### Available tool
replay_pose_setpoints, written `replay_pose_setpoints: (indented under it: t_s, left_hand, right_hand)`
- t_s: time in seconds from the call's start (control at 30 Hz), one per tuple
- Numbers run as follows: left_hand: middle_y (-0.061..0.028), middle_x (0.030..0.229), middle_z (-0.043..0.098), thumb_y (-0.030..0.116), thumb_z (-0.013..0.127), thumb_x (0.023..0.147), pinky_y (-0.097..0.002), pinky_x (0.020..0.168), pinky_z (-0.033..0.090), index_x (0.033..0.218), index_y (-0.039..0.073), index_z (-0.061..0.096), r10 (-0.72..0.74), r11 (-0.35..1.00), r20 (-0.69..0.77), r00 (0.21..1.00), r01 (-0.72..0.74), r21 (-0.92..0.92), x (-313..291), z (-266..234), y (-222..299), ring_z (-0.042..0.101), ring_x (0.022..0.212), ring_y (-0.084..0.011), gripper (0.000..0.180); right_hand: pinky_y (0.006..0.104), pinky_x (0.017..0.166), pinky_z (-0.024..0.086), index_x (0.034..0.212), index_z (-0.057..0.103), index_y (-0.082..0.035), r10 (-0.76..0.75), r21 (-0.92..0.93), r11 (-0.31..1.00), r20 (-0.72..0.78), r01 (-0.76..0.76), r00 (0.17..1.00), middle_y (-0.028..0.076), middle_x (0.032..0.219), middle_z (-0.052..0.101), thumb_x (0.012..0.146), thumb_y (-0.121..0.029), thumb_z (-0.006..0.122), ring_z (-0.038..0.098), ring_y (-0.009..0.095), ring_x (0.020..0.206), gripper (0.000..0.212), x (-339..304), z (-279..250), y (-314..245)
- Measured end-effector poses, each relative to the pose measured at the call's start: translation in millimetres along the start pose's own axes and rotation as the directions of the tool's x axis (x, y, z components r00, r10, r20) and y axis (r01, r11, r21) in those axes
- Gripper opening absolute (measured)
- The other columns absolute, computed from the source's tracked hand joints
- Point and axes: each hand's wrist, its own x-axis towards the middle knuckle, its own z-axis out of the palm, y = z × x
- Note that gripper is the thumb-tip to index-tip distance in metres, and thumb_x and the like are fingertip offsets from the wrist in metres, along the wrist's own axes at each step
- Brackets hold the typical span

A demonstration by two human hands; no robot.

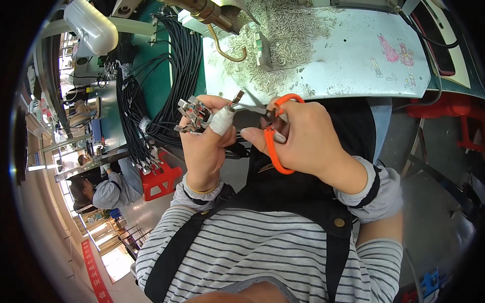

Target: The person uses shears to trim the ends of individual wires in a bundle, then sets it aside to pick up another bundle and repeat the process.

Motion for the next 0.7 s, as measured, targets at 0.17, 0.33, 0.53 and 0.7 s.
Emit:
replay_pose_setpoints:
  t_s: [0.17, 0.33, 0.53, 0.7]
  left_hand:
    - [-0.0002, 0.067, 0.055, -0.005, 0.057, 0.076, -0.0159, 0.038, 0.024, 0.087, -0.001, 0.056, -0.085, 0.990, 0.027, 0.996, 0.087, -0.113, -1.3, 0.0, 0.2, 0.038, 0.046, -0.0005, 0.012]
    - [0.0002, 0.066, 0.055, -0.005, 0.058, 0.075, -0.0159, 0.039, 0.024, 0.086, 0.000, 0.056, -0.135, 0.988, 0.015, 0.991, 0.136, -0.072, 2.9, 0.4, 3.1, 0.038, 0.046, -0.0004, 0.013]
    - [0.0028, 0.057, 0.045, 0.002, 0.057, 0.078, -0.0165, 0.037, 0.021, 0.086, 0.002, 0.054, -0.363, 0.903, 0.177, 0.915, 0.392, -0.175, 38.5, -12.6, 3.6, 0.032, 0.041, -0.0011, 0.009]
    - [0.0050, 0.051, 0.033, 0.008, 0.055, 0.080, -0.0171, 0.035, 0.019, 0.082, 0.005, 0.051, -0.468, 0.739, 0.374, 0.801, 0.587, -0.331, 81.8, -17.6, -7.8, 0.027, 0.039, -0.0022, 0.006]
  right_hand:
    - [0.0282, 0.043, 0.039, 0.066, 0.051, 0.002, -0.091, -0.438, 0.897, -0.040, 0.065, 0.995, 0.010, 0.048, 0.048, 0.066, -0.020, 0.071, 0.054, 0.019, 0.045, 0.030, -0.5, 9.8, 2.5]
    - [0.0292, 0.038, 0.038, 0.055, 0.050, -0.002, -0.180, -0.516, 0.850, -0.099, 0.104, 0.979, 0.009, 0.045, 0.050, 0.071, -0.033, 0.067, 0.050, 0.026, 0.039, 0.039, 3.6, 16.1, 12.2]
    - [0.0242, 0.037, 0.035, 0.074, 0.051, 0.001, 0.239, 0.199, 0.950, 0.039, -0.242, 0.970, 0.007, 0.047, 0.048, 0.082, -0.018, 0.056, 0.048, 0.015, 0.038, 0.021, 2.0, 6.0, 11.6]
    - [0.0185, 0.034, 0.032, 0.078, 0.051, -0.001, 0.296, 0.457, 0.873, -0.214, -0.173, 0.931, 0.003, 0.054, 0.050, 0.085, -0.021, 0.051, 0.045, 0.008, 0.038, 0.021, 25.5, -3.6, -4.9]
